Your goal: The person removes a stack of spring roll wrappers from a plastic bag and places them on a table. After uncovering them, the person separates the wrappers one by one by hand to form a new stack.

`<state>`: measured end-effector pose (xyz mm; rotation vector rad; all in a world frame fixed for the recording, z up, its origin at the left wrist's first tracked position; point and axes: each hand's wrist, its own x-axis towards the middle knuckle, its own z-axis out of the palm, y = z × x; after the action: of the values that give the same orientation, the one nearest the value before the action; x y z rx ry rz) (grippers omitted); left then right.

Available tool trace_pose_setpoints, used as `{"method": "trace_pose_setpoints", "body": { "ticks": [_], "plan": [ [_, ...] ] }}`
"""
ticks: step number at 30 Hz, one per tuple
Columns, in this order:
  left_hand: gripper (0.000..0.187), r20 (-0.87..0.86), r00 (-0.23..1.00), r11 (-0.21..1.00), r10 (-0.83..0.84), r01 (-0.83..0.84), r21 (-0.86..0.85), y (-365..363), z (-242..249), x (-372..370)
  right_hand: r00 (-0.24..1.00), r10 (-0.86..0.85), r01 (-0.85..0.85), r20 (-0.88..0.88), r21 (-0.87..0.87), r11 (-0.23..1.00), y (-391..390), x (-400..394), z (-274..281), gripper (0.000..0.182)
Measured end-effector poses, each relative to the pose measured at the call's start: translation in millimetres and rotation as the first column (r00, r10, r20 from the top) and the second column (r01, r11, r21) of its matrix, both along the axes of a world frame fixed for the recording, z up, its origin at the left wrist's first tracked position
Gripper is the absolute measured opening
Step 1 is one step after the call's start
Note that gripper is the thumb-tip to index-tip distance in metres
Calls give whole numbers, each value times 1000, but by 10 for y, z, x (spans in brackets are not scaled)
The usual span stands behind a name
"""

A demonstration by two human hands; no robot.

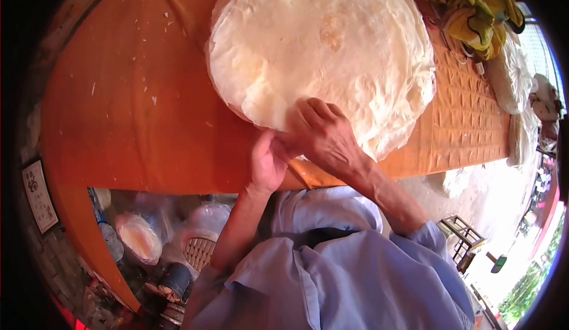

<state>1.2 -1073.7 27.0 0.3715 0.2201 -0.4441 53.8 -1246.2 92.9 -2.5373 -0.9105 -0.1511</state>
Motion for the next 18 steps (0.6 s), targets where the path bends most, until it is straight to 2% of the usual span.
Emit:
{"method": "trace_pose_setpoints", "body": {
  "ticks": [1, 4, 6, 7, 10, 11, 12, 13, 14, 15, 16, 17, 18],
  "plan": [
    [45, -63, 998, 998, 0, 4, 63, 3, 166, 29, 1000, -4, 4, -3, 33, 999, -16, -47, 150, 40],
    [47, -45, 995, 996, 85, -86, -19, -92, 362, 58, 998, -56, 56, -32, 2, 998, -273, -135, 202, 51],
    [50, 8, 997, 997, 71, -71, 18, -167, 431, 135, 985, -173, 173, 11, -51, 984, -450, 26, -29, 51],
    [51, 30, 998, 997, 49, -51, 53, -183, 455, 176, 979, -190, 189, 70, 8, 982, -475, 115, -83, 39],
    [47, 16, 1000, 983, 26, -29, 181, -171, 469, 230, 998, -57, 57, -14, 7, 998, -440, 400, 32, 25],
    [45, -18, 999, 970, 42, -37, 241, -161, 437, 229, 997, 15, -15, 80, 4, 1000, -511, 584, 5, 12],
    [43, -52, 997, 953, 62, -44, 301, -149, 407, 221, 996, 90, -89, 0, -170, 981, -632, 847, 151, 7],
    [35, -57, 996, 923, 64, -37, 384, -132, 393, 194, 993, 87, -80, -78, 87, 993, -753, 1113, 342, 5],
    [33, -69, 996, 890, 50, -13, 457, -149, 401, 158, 998, 43, -44, -40, -9, 999, -822, 1314, 747, 11],
    [32, -79, 996, 851, 40, 8, 526, -161, 422, 134, 926, -333, 336, -177, -13, 942, -761, 1262, 1180, 16],
    [30, -87, 996, 805, 34, 24, 592, -164, 452, 129, 936, -333, 344, 110, -99, 934, -730, 1251, 1469, 21],
    [29, -117, 992, 772, 58, 30, 635, -191, 513, 136, 913, -370, 385, 172, -64, 921, -683, 1145, 1700, 24],
    [30, -122, 989, 754, 87, 14, 657, -201, 519, 123, 923, -253, 278, 291, -49, 959, -672, 1035, 1706, 19]
  ]
}}
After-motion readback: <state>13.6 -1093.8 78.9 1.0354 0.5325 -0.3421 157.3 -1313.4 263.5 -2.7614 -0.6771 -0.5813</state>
